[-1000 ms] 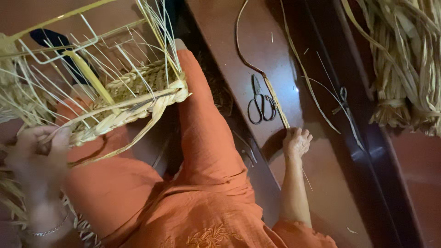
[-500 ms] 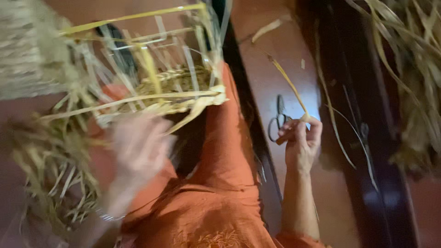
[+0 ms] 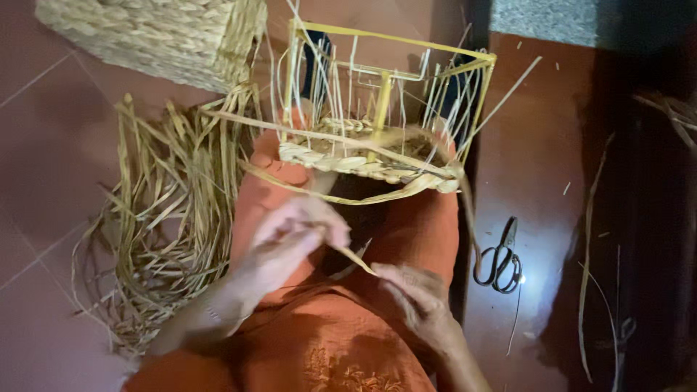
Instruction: The person sits on the floor weaving dried palm strips around a rectangular bamboo frame basket, tucking and tightening strips along the woven base and sides. They pick up scissors at one point to trim a strip and continue weaving new strips into the frame.
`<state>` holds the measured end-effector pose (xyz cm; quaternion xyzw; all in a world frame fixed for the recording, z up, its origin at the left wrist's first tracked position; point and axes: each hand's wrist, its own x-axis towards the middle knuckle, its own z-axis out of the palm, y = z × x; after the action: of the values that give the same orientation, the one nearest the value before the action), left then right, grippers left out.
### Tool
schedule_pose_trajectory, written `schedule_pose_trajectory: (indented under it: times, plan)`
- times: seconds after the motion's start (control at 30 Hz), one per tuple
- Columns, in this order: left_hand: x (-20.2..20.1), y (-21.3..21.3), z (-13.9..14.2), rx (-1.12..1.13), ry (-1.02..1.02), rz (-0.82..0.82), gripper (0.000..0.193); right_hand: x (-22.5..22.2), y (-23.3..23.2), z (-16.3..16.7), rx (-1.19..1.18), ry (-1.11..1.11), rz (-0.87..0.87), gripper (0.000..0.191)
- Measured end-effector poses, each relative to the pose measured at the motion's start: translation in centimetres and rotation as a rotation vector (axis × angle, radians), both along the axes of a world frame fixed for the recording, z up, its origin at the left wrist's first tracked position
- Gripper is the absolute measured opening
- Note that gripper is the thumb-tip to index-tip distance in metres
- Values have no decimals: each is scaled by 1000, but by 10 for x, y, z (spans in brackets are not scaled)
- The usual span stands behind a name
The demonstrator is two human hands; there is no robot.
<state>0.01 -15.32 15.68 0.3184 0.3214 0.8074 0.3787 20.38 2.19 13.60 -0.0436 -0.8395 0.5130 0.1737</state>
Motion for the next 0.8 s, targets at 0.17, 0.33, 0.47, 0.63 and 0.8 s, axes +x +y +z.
schedule_pose_trajectory:
  times: [0.17,0.33,0.47,0.63,0.8]
  plan:
    - [-9,-73,19,18,198,614,14,-33,4,3,124,38,23,32]
    - [-23,-95,8,-197,429,1075,9,-69,-3,1,27,115,-131,15]
    - [-39,-86,6,-854,676,742,20,-79,1,4,38,43,-260,9]
    - [-14,-22,0,-780,1055,576,17,-78,10,12,113,40,-204,9]
    - [4,44,-12,-466,1360,586,33,-77,19,16,104,161,-240,9]
